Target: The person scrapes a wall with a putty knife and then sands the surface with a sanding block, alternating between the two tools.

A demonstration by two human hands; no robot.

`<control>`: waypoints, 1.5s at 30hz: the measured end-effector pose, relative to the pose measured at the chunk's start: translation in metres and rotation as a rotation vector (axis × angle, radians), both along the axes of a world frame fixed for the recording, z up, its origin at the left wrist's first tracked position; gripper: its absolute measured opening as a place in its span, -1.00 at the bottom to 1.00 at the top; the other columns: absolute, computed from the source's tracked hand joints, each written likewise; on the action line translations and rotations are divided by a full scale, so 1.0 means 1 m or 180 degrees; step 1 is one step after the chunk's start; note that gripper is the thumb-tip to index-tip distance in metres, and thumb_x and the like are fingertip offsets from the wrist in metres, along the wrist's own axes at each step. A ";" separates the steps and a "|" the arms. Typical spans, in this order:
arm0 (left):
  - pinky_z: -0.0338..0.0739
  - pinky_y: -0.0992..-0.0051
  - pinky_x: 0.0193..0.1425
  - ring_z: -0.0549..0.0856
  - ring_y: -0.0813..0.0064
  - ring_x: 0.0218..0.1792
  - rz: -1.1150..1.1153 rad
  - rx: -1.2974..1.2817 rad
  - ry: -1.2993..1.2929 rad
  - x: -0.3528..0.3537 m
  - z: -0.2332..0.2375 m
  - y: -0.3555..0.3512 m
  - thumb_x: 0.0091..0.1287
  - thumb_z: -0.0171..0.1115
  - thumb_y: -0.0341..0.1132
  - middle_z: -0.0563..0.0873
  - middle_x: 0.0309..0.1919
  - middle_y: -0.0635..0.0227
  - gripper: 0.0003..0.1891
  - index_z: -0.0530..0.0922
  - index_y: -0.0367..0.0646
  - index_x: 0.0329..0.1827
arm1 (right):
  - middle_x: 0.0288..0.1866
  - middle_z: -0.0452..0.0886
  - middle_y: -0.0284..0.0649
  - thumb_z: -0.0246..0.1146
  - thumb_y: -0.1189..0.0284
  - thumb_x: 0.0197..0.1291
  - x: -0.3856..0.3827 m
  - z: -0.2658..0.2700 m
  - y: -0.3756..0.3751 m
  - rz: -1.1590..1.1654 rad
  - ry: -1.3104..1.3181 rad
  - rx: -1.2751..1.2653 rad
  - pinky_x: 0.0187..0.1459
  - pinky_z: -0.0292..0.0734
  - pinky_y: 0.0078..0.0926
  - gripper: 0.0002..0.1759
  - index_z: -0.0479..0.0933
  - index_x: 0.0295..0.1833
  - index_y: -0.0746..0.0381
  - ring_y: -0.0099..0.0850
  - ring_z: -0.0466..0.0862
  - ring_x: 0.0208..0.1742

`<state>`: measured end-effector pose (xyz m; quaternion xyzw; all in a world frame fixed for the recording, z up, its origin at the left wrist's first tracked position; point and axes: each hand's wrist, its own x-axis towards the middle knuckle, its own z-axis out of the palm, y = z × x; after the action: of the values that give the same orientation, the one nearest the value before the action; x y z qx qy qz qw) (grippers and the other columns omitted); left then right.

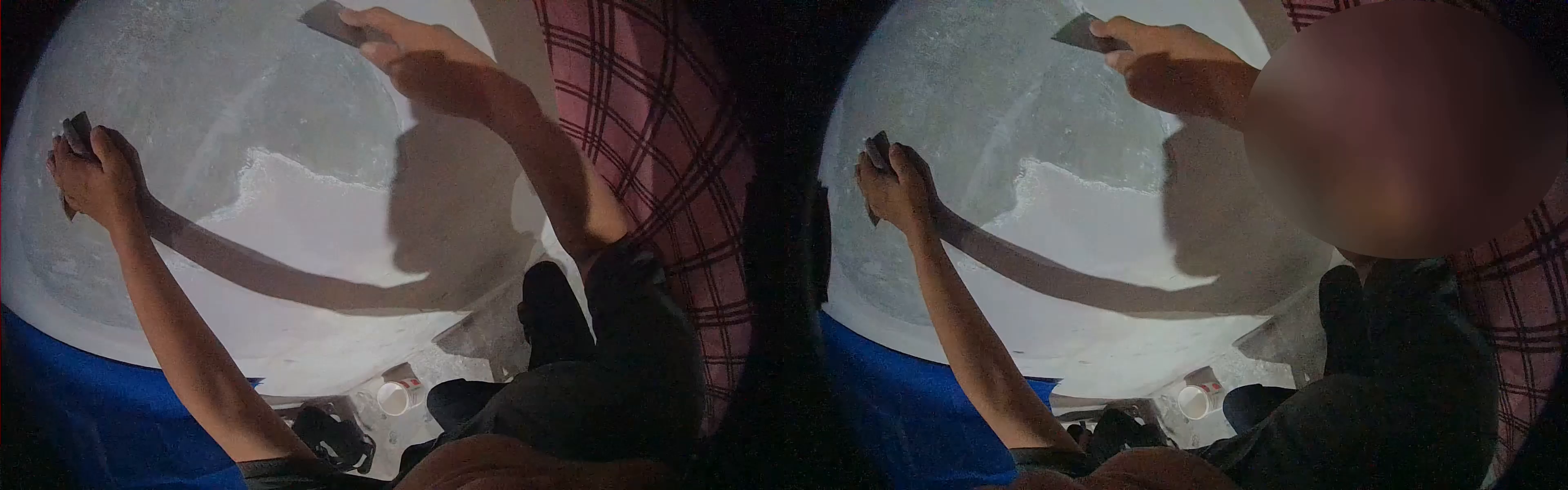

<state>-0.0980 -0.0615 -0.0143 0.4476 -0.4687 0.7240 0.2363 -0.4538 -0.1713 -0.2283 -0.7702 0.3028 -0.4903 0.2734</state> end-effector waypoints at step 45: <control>0.19 0.00 0.61 0.33 -0.15 0.55 -0.0396 0.0095 -0.0181 -0.027 -0.006 -0.004 0.54 0.00 -0.07 0.50 0.47 0.04 -0.47 0.50 -0.14 0.46 | 0.13 0.58 0.26 0.16 0.28 0.49 -0.206 -0.435 0.153 -0.0930 0.1606 0.0927 0.16 0.49 0.00 -0.43 0.30 0.48 0.33 0.15 0.62 0.09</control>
<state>-0.1246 -0.0659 -0.0201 0.4004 -0.5129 0.7132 0.2607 -0.6601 -0.0186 -0.6638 -0.7686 0.5352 -0.2696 0.2238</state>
